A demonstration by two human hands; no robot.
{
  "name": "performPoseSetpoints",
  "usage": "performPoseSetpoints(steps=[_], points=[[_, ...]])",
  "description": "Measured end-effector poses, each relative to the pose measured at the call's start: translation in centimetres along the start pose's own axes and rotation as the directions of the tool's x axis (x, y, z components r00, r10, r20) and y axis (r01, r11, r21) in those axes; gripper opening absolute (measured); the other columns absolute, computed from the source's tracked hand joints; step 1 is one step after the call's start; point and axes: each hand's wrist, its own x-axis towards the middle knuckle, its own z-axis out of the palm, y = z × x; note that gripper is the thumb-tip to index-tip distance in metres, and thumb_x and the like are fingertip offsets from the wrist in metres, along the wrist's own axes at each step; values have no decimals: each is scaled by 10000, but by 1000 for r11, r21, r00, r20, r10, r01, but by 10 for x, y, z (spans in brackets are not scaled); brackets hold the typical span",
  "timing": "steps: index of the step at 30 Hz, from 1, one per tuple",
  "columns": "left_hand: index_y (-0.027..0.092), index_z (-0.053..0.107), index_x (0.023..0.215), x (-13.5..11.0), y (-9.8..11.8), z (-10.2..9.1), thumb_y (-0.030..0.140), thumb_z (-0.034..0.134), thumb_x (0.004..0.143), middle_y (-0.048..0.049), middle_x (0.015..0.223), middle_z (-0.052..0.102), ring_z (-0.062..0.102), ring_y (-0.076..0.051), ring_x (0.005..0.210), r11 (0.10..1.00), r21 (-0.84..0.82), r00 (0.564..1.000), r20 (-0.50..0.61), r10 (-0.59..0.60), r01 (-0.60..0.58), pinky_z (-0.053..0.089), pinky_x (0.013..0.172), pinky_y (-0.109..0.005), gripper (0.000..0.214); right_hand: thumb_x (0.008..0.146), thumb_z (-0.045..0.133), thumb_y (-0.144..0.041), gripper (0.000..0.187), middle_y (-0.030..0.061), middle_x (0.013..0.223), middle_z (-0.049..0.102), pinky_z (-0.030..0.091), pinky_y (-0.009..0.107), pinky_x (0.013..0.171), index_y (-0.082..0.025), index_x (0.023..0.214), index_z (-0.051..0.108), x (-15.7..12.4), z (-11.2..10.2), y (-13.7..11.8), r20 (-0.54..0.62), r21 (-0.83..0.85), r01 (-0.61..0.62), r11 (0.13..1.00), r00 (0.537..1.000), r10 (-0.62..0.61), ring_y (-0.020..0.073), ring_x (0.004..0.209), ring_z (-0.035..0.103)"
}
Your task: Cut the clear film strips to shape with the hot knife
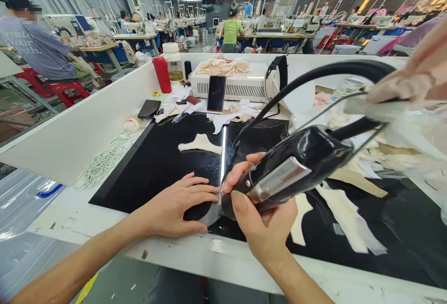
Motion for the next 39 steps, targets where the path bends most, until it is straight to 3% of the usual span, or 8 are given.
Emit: performPoseSetpoints(steps=[10, 21, 39], points=[[321, 598, 1420, -1, 0, 0, 477, 787, 860, -10, 1523, 567, 419, -319, 1476, 1000, 7, 1000, -13, 25, -25, 193, 1267, -590, 611, 864, 792, -309, 361, -9, 849, 627, 538, 342, 677, -281, 1175, 611, -2, 0, -3, -23, -26, -26, 999, 999, 26, 171, 723, 615], [414, 673, 1335, 1, 2, -2, 464, 726, 923, 14, 1547, 539, 453, -360, 1434, 991, 99, 996, 11, 87, -88, 253, 1219, -641, 419, 856, 800, -312, 356, -9, 830, 622, 541, 339, 659, -280, 1161, 619, -1, 1, -4, -37, -26, -22, 999, 999, 21, 171, 710, 610], [448, 658, 1343, -1, -1, 1, 440, 716, 932, 10, 1540, 544, 453, -362, 1437, 987, 106, 993, -15, 120, -118, 251, 1211, -663, 415, 855, 798, -304, 366, -11, 836, 620, 543, 336, 658, -274, 1174, 621, -2, -1, -4, -45, -24, -10, 1000, 999, 9, 165, 706, 611]])
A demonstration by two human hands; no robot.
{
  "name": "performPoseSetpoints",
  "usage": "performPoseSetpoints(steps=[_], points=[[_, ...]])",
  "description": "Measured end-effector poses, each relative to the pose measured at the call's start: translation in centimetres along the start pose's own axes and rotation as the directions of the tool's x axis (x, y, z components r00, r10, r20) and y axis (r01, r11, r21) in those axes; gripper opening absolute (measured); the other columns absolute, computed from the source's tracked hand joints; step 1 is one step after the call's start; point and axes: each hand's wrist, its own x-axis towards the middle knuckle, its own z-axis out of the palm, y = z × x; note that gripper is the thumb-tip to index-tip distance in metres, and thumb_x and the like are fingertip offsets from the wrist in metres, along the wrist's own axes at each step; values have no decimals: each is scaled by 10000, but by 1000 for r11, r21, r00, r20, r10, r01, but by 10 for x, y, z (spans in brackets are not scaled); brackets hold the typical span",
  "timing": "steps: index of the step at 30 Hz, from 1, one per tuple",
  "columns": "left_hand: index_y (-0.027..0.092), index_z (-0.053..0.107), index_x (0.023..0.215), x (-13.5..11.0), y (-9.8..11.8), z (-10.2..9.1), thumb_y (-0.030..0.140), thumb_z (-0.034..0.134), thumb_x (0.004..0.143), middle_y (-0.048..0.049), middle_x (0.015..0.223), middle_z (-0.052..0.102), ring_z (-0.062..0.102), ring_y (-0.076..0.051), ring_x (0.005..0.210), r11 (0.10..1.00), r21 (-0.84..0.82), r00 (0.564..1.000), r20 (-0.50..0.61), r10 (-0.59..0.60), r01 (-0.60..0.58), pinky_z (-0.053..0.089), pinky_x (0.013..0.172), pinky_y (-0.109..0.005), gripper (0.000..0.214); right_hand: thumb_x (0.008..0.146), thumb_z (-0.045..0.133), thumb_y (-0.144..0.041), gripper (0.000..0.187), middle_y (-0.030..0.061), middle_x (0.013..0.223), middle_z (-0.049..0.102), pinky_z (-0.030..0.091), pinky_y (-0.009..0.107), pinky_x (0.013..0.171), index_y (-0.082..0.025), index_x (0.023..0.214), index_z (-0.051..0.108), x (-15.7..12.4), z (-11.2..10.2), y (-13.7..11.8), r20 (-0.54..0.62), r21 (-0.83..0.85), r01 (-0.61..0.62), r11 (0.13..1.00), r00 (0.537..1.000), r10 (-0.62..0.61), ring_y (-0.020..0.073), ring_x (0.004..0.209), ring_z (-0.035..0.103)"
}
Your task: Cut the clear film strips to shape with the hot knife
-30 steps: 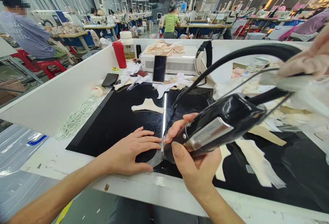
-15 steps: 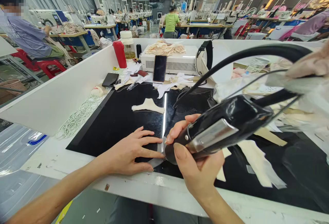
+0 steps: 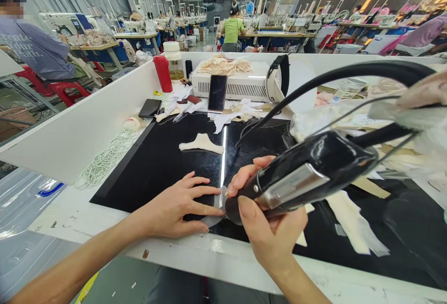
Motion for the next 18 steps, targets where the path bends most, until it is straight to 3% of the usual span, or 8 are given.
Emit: performPoseSetpoints(steps=[18], points=[[437, 671, 1330, -1, -1, 2, 444, 717, 930, 11, 1539, 546, 449, -362, 1441, 1000, -5, 1000, -14, 5, -5, 250, 1213, -664, 403, 849, 802, -324, 341, -12, 819, 627, 538, 335, 638, -276, 1138, 627, -1, 6, -2, -39, -25, -14, 1000, 999, 13, 169, 693, 608]])
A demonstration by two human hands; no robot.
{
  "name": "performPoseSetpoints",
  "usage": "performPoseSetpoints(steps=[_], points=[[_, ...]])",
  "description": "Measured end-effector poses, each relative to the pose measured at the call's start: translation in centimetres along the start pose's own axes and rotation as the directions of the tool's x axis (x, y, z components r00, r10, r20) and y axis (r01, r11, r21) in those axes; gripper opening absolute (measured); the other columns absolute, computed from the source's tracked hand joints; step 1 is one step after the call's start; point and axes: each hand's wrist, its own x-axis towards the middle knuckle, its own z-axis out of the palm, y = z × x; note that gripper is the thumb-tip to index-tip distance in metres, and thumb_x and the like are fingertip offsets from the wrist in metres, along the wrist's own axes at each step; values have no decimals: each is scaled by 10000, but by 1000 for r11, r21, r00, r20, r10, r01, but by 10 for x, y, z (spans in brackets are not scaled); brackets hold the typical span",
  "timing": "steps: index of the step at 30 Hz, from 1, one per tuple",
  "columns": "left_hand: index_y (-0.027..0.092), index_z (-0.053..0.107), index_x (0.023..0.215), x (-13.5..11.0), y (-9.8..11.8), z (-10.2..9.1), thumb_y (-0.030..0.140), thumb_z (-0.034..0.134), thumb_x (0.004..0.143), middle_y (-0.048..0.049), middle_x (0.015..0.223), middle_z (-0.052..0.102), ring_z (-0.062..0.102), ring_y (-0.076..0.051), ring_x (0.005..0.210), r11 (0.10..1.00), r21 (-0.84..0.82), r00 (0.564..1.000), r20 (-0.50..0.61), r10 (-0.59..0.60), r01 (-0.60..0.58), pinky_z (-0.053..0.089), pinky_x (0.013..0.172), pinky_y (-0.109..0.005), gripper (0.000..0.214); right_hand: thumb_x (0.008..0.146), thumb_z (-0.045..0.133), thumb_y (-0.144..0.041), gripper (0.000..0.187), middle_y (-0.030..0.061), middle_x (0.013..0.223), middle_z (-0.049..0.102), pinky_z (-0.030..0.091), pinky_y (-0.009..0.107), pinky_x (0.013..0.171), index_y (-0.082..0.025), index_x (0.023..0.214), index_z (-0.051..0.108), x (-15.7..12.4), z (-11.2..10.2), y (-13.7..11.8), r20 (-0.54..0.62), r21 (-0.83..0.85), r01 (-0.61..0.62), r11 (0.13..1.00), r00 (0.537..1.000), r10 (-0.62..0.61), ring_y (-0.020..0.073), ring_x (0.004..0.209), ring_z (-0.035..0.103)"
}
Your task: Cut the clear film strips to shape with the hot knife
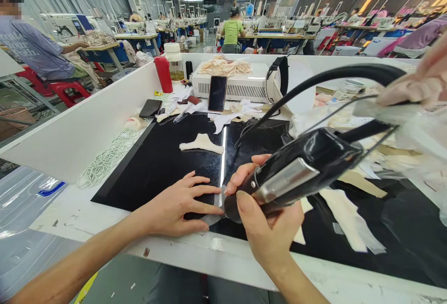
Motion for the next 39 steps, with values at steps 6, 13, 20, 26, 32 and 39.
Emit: performPoseSetpoints(steps=[6, 13, 20, 26, 32, 39], points=[[406, 699, 1297, 1, 3, -2, 441, 725, 925, 10, 1532, 554, 449, -359, 1438, 1000, 18, 1000, 17, -11, 11, 248, 1217, -651, 375, 854, 800, -342, 385, -15, 832, 629, 549, 336, 645, -284, 1182, 607, -7, 6, 0, 45, 41, -4, 999, 999, 2, 163, 687, 613], [375, 722, 1262, 2, 3, -2, 433, 727, 923, 4, 1522, 564, 448, -353, 1440, 1000, 16, 1000, 11, -4, 4, 253, 1214, -649, 343, 886, 768, -341, 351, -14, 832, 619, 553, 341, 642, -290, 1180, 582, -12, 7, 3, 59, 2, -32, 999, 998, 32, 169, 692, 623], [397, 697, 1303, 1, 1, -1, 449, 727, 924, 3, 1536, 549, 456, -362, 1430, 1000, 7, 1000, 8, -2, 2, 254, 1210, -653, 384, 850, 807, -326, 358, -20, 820, 639, 551, 321, 652, -267, 1152, 623, -1, 4, -2, 38, 44, -10, 999, 999, 9, 154, 689, 620], [398, 697, 1304, -1, 0, 0, 436, 719, 936, 2, 1535, 550, 440, -354, 1445, 1000, -4, 1000, 12, 1, 0, 211, 1230, -648, 371, 753, 876, -316, 407, -27, 769, 654, 545, 304, 597, -248, 1092, 662, 17, -9, -5, -110, 9, 68, 998, 992, -67, 157, 642, 607], [379, 663, 1347, -3, 0, -3, 441, 688, 960, -3, 1548, 536, 408, -327, 1476, 999, -4, 998, 43, 36, -36, 128, 1256, -640, 393, 794, 847, -313, 361, -27, 781, 664, 545, 313, 613, -257, 1101, 667, 20, -21, -1, -136, -57, 107, 993, 984, -114, 155, 644, 613], [357, 632, 1383, 0, 2, -5, 414, 646, 991, 13, 1512, 577, 422, -287, 1476, 999, -5, 996, 74, 42, -42, 116, 1274, -601, 396, 816, 839, -331, 363, -32, 798, 659, 538, 305, 615, -259, 1117, 649, 22, -23, -1, -149, -52, 123, 991, 980, -129, 146, 647, 617]])
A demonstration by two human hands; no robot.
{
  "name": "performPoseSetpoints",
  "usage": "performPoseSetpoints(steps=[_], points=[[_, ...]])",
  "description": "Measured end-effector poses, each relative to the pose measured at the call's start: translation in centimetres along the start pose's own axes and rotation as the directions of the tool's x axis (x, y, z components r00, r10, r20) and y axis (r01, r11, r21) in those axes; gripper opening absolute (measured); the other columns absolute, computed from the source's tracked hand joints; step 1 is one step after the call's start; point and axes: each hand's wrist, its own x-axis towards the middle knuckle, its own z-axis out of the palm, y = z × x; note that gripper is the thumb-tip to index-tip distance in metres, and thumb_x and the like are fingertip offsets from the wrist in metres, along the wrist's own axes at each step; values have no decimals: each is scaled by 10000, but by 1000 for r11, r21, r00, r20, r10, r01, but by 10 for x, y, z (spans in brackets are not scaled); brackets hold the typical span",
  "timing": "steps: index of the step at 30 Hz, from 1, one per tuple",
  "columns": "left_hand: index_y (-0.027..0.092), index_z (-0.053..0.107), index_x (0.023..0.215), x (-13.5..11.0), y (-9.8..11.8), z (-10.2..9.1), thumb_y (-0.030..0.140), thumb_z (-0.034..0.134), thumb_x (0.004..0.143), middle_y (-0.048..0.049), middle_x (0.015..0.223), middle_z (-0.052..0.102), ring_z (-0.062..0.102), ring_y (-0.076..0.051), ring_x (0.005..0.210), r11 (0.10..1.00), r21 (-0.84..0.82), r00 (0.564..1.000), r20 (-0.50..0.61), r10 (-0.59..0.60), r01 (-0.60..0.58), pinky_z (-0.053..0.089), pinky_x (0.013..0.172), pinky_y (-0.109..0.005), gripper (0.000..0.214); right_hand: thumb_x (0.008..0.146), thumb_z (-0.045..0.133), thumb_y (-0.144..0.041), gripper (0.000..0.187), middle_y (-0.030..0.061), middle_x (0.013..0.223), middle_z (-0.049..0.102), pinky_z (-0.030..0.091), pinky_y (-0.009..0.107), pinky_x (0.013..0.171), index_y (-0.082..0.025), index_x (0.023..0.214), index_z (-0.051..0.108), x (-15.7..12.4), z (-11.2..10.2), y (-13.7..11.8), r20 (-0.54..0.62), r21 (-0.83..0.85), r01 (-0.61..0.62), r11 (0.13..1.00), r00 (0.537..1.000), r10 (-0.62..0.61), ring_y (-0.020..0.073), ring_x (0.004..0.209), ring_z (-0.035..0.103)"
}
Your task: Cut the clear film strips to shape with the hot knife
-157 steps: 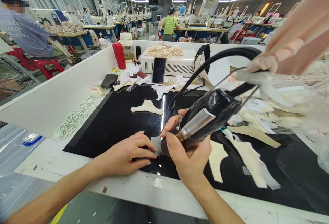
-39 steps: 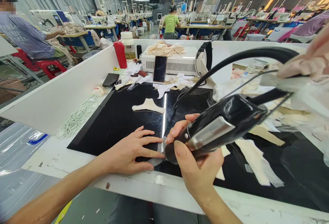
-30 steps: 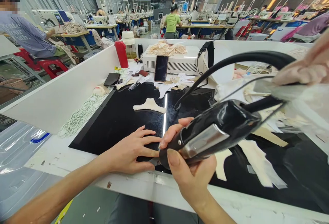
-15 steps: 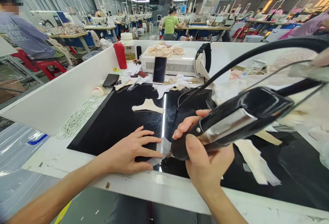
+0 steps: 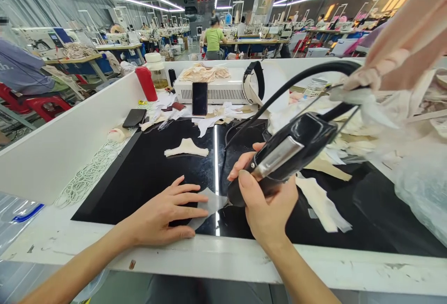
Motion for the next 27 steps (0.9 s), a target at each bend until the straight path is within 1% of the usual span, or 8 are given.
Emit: performPoseSetpoints(steps=[3, 10, 16, 22, 27], points=[[359, 626, 1390, 1, 0, 1, 422, 633, 998, 14, 1508, 583, 423, -288, 1477, 1000, 10, 1000, 9, 9, -9, 110, 1275, -603, 397, 838, 821, -334, 353, -33, 809, 652, 538, 312, 638, -262, 1128, 633, -2, -1, 2, 1, -9, -8, 1000, 1000, 8, 144, 659, 619], [365, 602, 1417, 0, -3, 4, 460, 613, 1005, 17, 1534, 556, 431, -287, 1469, 1000, 23, 1000, 25, 10, -10, 126, 1276, -601, 423, 857, 808, -341, 386, -29, 853, 651, 531, 315, 638, -277, 1176, 600, -8, -5, 8, 31, -35, -38, 999, 999, 39, 145, 680, 631], [362, 593, 1429, 1, -2, 3, 441, 628, 999, 2, 1535, 555, 441, -292, 1461, 1000, 23, 1000, 28, 14, -14, 125, 1275, -604, 438, 867, 799, -329, 345, -34, 827, 659, 523, 307, 611, -275, 1147, 605, -5, -4, 6, 34, -43, -29, 999, 999, 31, 140, 656, 629], [378, 579, 1439, 1, -1, 2, 437, 634, 994, 18, 1541, 548, 425, -297, 1473, 1000, 31, 999, 48, -1, -1, 130, 1271, -618, 451, 843, 814, -346, 377, -42, 812, 650, 530, 329, 658, -271, 1153, 613, 3, -12, 6, -23, -61, 31, 998, 999, -33, 143, 659, 613], [371, 574, 1445, 1, -1, 2, 425, 645, 989, 15, 1542, 548, 425, -294, 1474, 999, 44, 999, 50, 6, -8, 135, 1271, -615, 464, 854, 800, -347, 365, -42, 812, 650, 517, 335, 645, -283, 1157, 608, 3, -15, 7, -23, -81, 29, 996, 999, -31, 152, 653, 614]])
